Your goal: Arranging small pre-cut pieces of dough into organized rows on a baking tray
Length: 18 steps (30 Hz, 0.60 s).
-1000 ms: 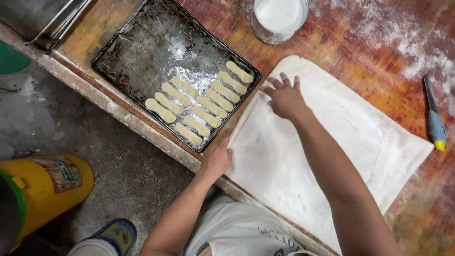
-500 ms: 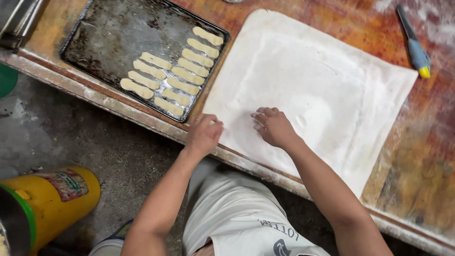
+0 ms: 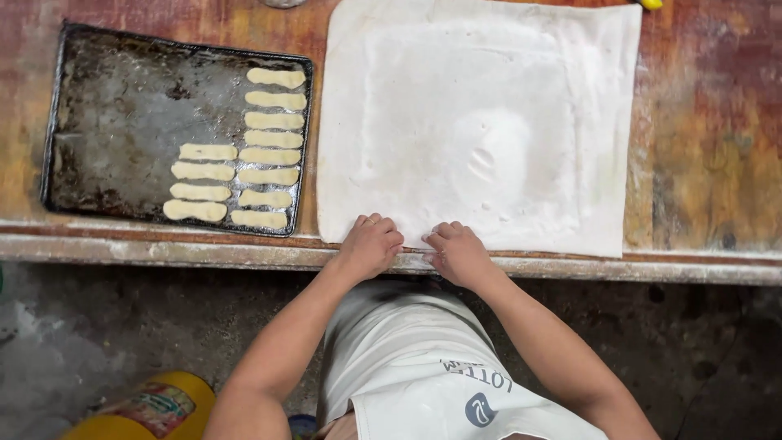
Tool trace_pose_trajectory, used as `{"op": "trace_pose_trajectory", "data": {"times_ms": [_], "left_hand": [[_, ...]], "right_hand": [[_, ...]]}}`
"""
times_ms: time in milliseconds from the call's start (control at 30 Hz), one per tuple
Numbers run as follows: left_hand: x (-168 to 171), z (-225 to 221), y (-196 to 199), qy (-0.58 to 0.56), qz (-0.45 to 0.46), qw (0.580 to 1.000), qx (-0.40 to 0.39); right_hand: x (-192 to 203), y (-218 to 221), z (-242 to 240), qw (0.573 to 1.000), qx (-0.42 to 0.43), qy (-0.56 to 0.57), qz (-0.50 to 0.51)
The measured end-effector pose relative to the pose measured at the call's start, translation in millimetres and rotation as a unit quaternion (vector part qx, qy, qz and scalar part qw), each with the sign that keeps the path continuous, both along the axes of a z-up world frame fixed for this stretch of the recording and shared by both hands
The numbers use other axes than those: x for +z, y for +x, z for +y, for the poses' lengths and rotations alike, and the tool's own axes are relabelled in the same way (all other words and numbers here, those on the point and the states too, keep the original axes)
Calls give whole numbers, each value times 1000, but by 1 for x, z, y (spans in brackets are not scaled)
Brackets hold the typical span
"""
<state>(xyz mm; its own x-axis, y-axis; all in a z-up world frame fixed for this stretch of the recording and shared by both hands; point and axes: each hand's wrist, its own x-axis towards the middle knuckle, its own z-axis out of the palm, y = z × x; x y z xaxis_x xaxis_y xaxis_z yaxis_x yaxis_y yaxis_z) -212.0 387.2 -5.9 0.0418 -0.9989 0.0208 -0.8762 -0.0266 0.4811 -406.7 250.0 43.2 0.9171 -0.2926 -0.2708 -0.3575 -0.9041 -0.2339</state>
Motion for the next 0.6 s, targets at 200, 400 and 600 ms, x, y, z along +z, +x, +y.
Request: {"op": "trace_pose_trajectory", "data": {"times_ms": [200, 400, 600], "left_hand": [[-12, -20, 7, -37, 9, 999, -10], [-14, -12, 8, -48, -22, 998, -32], [-40, -50, -28, -126, -57, 990, -36]], "right_hand": [[-16, -3, 3, 996, -69, 0, -62], [-27, -38, -19, 982, -134, -116, -68], [-45, -51, -35, 964, -143, -154, -163]]}}
